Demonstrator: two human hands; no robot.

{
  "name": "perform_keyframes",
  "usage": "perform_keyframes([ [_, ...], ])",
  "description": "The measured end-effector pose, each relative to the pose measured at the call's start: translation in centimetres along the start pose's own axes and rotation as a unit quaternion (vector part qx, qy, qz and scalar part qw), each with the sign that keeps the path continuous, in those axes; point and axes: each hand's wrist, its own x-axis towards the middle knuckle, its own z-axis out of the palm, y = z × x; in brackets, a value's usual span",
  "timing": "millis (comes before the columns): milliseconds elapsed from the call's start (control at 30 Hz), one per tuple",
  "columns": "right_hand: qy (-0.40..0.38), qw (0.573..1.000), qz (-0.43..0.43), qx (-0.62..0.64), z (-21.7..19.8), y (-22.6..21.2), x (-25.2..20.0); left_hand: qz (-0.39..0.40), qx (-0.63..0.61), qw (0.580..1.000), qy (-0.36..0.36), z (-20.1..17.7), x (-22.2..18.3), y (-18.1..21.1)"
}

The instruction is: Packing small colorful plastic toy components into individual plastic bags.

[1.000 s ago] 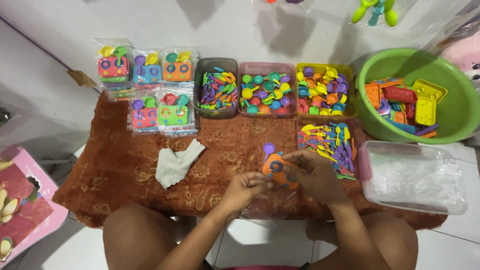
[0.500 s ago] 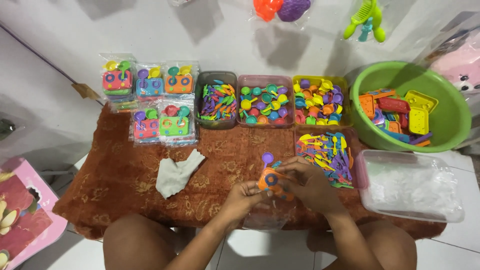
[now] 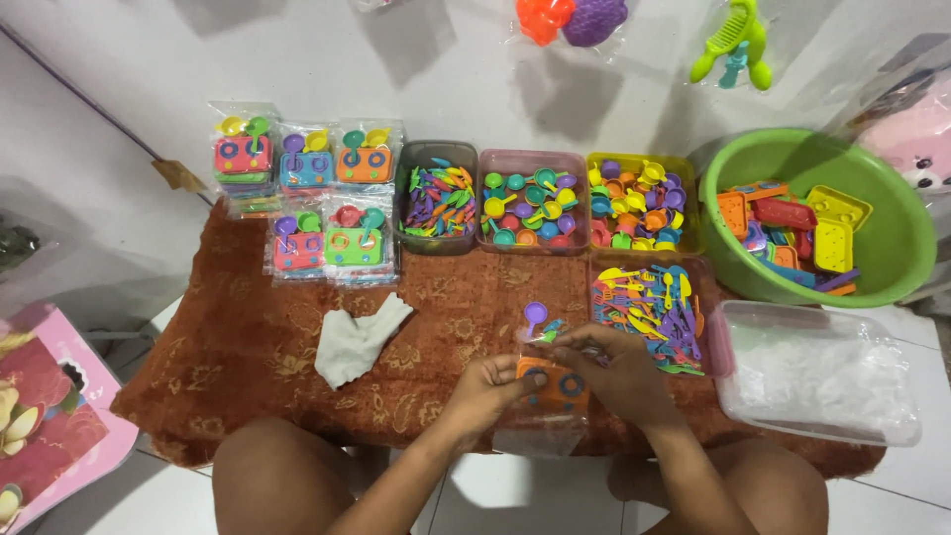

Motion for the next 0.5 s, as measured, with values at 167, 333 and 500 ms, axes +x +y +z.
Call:
perform_keyframes([
  [167, -0.025, 0.999, -0.025, 0.038, 0.1, -0.4, 0.2, 0.004, -0.011, 1.0, 0.007, 0.3, -0.3, 0.9],
  [333, -0.02, 0.992, -0.017, 0.124, 0.2, 1.4, 1.0, 0.023, -0.027, 0.999, 0.028, -0.6, 0.7, -0.2],
  [500, -0.028, 0.994, 0.068, 0.086, 0.5, 1.5, 0.6, 0.083, 0.018, 0.993, 0.08, -0.5, 0.3, 0.4],
])
